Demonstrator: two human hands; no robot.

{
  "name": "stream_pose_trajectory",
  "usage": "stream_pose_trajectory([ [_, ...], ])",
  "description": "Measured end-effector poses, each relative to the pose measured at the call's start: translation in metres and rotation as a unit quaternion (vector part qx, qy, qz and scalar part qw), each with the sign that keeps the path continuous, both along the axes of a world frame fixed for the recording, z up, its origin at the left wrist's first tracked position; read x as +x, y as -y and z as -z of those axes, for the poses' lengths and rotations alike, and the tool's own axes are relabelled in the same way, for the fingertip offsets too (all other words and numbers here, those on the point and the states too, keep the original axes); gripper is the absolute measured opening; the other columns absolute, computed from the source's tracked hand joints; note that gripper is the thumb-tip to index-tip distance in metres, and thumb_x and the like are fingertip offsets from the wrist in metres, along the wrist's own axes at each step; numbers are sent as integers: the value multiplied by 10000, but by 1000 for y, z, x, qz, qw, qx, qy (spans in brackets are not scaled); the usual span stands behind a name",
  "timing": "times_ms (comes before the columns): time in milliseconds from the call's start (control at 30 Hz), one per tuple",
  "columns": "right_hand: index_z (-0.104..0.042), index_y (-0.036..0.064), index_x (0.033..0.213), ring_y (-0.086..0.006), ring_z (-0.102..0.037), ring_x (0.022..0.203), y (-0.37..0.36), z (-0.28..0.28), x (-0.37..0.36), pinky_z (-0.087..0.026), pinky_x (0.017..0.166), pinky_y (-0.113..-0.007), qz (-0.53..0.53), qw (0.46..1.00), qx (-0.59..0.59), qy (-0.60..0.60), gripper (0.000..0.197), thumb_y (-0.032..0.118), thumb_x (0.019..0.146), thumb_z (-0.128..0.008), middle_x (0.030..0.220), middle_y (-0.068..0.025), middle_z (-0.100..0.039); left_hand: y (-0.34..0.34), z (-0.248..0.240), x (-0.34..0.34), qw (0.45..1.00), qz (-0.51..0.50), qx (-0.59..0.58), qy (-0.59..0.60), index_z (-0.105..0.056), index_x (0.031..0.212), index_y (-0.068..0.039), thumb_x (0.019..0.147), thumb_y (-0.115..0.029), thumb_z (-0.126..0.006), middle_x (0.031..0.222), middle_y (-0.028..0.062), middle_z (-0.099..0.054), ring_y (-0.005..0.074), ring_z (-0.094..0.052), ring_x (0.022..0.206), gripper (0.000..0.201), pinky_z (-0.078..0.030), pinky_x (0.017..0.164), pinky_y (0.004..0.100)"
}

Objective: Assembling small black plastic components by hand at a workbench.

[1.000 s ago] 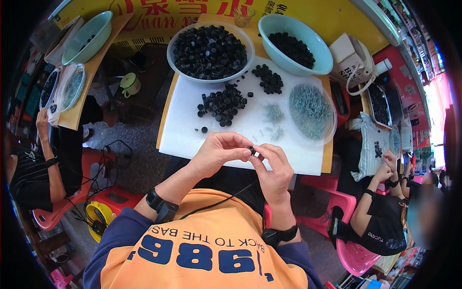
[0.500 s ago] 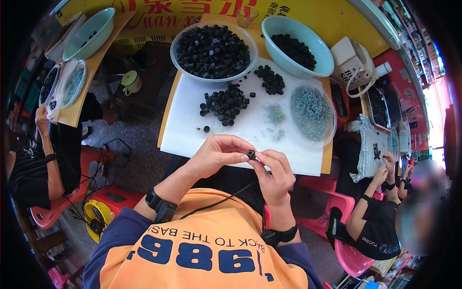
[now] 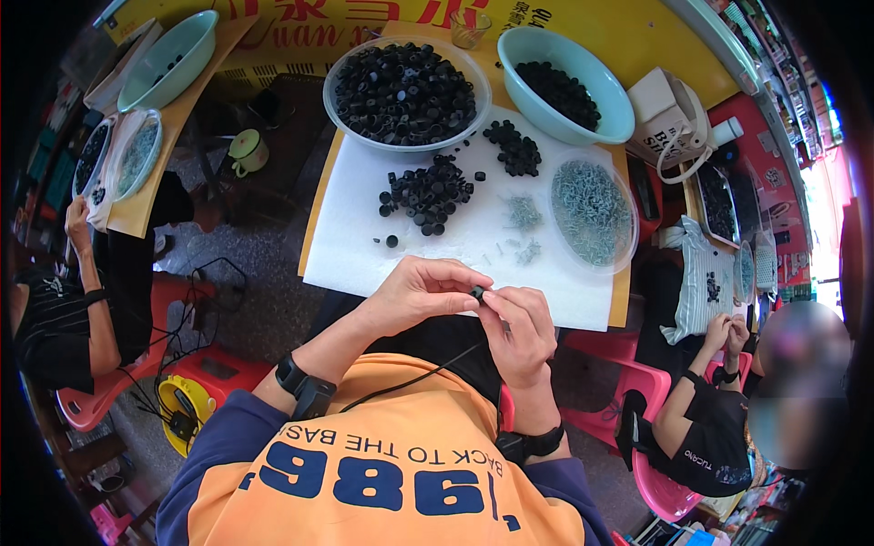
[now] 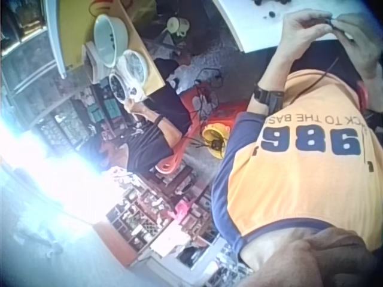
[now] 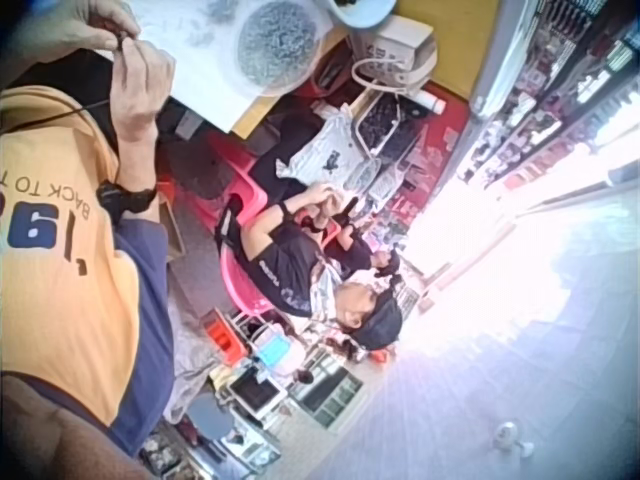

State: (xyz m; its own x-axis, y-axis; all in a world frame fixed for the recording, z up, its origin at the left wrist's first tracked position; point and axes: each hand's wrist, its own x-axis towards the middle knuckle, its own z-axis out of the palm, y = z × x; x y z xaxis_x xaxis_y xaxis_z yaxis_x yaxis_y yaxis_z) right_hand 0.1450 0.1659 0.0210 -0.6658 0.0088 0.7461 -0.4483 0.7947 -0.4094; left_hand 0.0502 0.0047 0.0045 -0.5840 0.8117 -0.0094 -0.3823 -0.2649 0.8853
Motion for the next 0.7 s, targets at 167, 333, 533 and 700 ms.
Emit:
stream_pose_trajectory([
  [167,-664,30,958,-229,-618,740,0,7,4,-508,648,-314,41,997,-33,52,286,-12,706,-792,888,-79,-641,-2,-2,1,999,-16,-10,-27,-650,1189,0,863,-18,-684,1035,71,-654,107,-638,924,329,-540,810,225],
  [333,-667,25,951,-209,-613,735,0,6,4,-523,603,-290,54,988,-108,98,267,17,721,-803,887,-88,-638,0,2,2,999,-8,-30,-19,-627,1233,-13,902,-43,-645,1027,66,-668,106,-646,911,332,-540,818,229],
  [533,-674,21,931,-190,-608,732,0,6,4,-515,569,-275,56,989,-101,96,261,24,710,-813,874,-81,-640,-2,4,3,999,-12,-27,-18,-615,1245,-9,931,-66,-612,1026,71,-677,114,-655,910,319,-543,835,242],
  [700,-682,29,901,-227,-610,741,1,5,3,-507,626,-311,59,990,-77,98,260,22,681,-820,851,-70,-649,-1,7,2,999,-10,-30,3,-614,1242,-1,945,-91,-599,1033,87,-679,123,-661,905,310,-545,845,259],
])
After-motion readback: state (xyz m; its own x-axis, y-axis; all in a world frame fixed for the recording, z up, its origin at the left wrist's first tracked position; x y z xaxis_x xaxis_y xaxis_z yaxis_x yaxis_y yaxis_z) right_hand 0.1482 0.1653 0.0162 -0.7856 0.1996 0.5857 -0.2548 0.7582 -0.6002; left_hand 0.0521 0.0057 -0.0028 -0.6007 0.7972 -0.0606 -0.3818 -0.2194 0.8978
